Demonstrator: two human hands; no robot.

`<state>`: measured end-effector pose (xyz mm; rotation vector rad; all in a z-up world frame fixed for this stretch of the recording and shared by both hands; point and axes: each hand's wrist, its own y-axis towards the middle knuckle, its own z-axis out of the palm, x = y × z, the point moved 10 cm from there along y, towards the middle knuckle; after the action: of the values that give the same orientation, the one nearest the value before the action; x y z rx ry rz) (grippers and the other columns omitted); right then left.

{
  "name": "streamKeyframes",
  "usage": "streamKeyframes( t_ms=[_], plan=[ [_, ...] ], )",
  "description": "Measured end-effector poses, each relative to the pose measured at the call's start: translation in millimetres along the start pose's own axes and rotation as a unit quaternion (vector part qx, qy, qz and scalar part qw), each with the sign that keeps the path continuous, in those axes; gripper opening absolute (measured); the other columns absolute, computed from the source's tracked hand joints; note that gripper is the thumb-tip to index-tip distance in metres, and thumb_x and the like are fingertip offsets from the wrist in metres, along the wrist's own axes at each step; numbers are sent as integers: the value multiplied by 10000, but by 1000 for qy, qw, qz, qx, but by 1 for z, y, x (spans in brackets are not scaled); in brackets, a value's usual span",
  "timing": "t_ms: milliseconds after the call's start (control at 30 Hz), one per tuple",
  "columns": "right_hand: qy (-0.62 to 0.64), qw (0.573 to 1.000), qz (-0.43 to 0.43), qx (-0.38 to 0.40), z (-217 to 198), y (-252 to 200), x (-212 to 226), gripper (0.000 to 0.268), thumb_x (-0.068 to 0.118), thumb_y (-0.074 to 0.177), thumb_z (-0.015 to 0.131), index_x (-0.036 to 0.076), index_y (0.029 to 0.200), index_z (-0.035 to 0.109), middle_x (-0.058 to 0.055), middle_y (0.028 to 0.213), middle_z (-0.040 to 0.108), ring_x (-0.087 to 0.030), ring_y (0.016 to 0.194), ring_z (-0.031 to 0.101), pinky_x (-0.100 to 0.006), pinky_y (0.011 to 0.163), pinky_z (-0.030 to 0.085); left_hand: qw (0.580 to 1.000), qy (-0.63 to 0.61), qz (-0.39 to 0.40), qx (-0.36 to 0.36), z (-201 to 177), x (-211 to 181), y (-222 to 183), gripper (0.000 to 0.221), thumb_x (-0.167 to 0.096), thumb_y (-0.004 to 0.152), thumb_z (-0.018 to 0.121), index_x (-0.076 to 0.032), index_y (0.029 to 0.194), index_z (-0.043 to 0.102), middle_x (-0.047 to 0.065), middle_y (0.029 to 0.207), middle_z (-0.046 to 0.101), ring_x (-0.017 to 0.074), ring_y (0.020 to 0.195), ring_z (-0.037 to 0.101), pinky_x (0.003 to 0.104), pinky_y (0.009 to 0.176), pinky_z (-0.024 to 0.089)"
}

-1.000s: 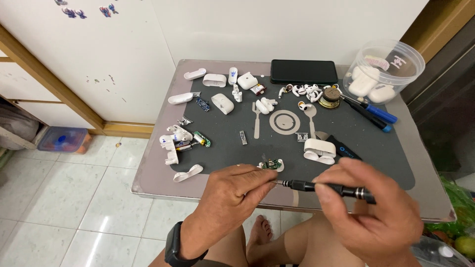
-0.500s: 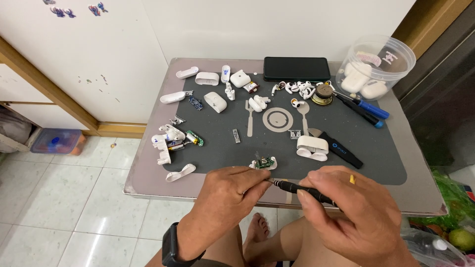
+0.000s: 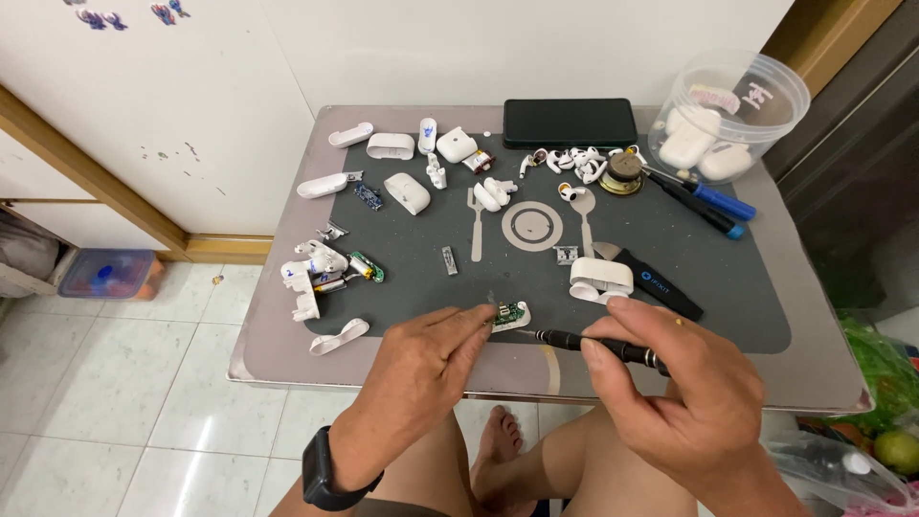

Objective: Repairing small electronic components of wireless earbuds using a precision screwdriver

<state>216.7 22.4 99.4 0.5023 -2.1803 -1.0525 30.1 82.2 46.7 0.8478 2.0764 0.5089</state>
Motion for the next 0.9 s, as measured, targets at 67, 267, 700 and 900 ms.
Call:
streamKeyframes(
  t_ms=[67,267,700,900],
  plan=[
    [4,1000,17,-4,1,-3,-4,374,53,881,803,-25,1213,650,-87,964,780,-145,731,704,-289,706,599,1000,2,8,-4,0,-1,0,228,-66,998,632,39,1191,693,131,992,774,279,785,727,359,733,620],
    [15,998,46,-37,-2,0,-1,408,45,880,798,-52,1234,621,-60,933,786,-36,489,514,-167,472,403,999,-50,20,-6,0,-4,1,245,-49,987,654,4,1222,692,135,1073,786,280,893,777,346,828,645],
    [38,999,8,-32,-3,6,21,338,30,864,769,-78,1145,614,-134,895,761,-211,787,765,-364,817,657,996,-88,7,1,-2,-3,-3,245,-105,1013,633,-46,1244,691,95,1048,797,225,776,741,299,705,591],
    [26,999,44,-6,-1,8,19,276,57,866,754,-62,1100,668,-104,913,761,-186,795,750,-306,723,619,996,-85,7,-9,-5,-5,-4,244,-104,1004,646,-37,1233,698,99,1089,797,230,805,750,300,726,613]
  ],
)
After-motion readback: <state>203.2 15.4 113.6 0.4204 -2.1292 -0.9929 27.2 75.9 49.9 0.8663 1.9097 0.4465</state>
